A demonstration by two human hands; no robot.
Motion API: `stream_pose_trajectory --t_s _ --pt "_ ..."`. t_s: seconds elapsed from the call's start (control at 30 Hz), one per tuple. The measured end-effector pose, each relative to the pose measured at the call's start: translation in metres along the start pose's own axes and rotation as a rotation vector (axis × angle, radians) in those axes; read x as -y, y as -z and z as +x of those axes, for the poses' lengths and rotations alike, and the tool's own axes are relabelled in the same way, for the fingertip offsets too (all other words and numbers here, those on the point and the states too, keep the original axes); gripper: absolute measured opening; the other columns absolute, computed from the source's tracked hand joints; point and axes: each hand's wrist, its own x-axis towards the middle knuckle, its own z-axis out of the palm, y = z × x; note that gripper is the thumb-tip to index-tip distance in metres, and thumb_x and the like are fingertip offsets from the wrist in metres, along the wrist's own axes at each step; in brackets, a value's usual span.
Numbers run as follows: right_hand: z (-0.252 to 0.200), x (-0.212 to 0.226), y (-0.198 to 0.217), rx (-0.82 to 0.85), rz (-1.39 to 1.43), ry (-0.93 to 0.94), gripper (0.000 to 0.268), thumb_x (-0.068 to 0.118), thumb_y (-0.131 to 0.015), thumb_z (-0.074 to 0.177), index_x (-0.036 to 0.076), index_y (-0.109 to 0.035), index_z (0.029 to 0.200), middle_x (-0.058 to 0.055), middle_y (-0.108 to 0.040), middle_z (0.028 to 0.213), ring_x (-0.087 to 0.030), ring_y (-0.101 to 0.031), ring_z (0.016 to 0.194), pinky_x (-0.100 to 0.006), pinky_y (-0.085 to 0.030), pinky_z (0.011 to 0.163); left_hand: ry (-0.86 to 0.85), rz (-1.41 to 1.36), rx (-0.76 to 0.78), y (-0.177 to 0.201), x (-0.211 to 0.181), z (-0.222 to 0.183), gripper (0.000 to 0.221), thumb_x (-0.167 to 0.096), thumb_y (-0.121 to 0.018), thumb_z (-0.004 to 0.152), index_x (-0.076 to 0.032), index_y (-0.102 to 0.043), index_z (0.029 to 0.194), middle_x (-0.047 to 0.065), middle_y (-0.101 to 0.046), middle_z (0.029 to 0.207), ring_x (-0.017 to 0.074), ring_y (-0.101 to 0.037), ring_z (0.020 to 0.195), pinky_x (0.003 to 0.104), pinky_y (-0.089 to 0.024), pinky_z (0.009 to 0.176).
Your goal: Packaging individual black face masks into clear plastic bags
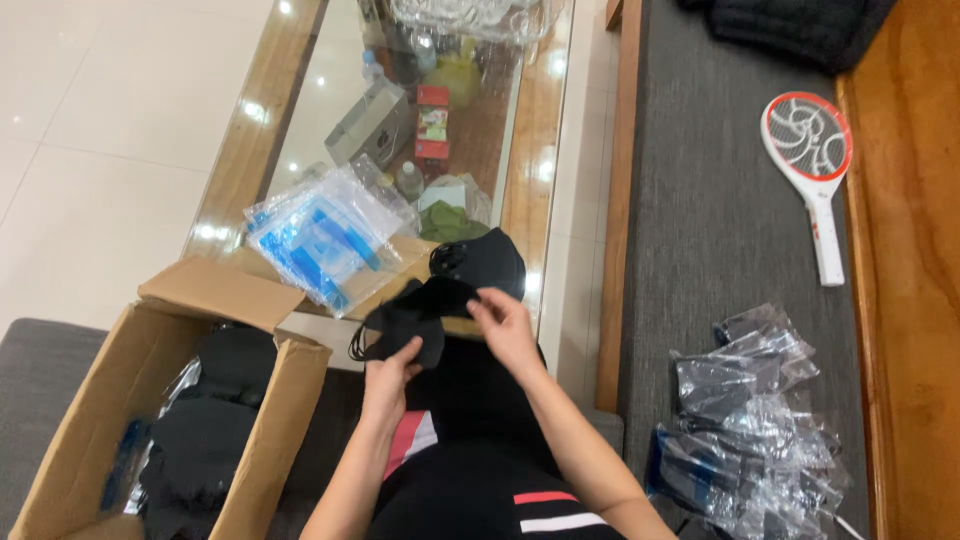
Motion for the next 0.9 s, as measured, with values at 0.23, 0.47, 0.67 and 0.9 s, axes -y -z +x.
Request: stream_pose_trajectory --t_s 0.23,0.47,0.67,0.9 --pt "0.017 -0.006 0.013 -0.197 0.180 -0.271 0.035 0.009 -0.072 0.092 -0.009 -0.061 0.120 -0.013 -0.070 0.079 -0.019 -0.066 0.053 -0.023 -0.051 0.039 -0.020 -0.148 -0.133 0.024 0.002 0.007 0.048 -0.006 -0.092 0.072 0.014 -0.069 0.109 0.019 -0.069 0.096 0.0234 -0.068 0.080 0.036 -0.058 0.070" --pt "0.016 -0.001 0.013 -0.244 0.179 -0.298 0.033 0.007 -0.072 0.091 -0.008 -0.062 0.118 -0.011 -0.069 0.073 -0.016 -0.065 0.048 -0.022 -0.048 0.036 -0.021 -0.141 -0.133 0.023 0.007 0.007 0.042 -0.003 -0.090 0.073 0.014 -0.068 0.104 0.017 -0.068 0.091 0.0247 -0.071 0.077 0.033 -0.059 0.067" --pt "0.021 -0.015 0.023 -0.233 0.060 -0.307 0.032 0.012 -0.070 0.092 0.000 -0.060 0.120 -0.006 -0.069 0.071 -0.015 -0.066 0.049 -0.022 -0.047 0.036 0.002 -0.125 -0.099 0.017 0.013 0.011 0.046 -0.004 -0.093 0.071 0.018 -0.068 0.102 0.021 -0.067 0.092 0.0271 -0.068 0.080 0.038 -0.057 0.067" --pt "0.008 0.033 0.015 -0.265 -0.685 0.263 0.051 0.026 -0.075 0.089 0.012 -0.054 0.134 -0.015 -0.053 0.110 -0.039 -0.056 0.112 -0.051 -0.048 0.094 0.022 -0.085 -0.074 0.002 -0.014 -0.013 0.060 -0.005 -0.091 0.071 0.017 -0.063 0.119 0.026 -0.066 0.111 0.0324 -0.065 0.093 0.047 -0.055 0.076"
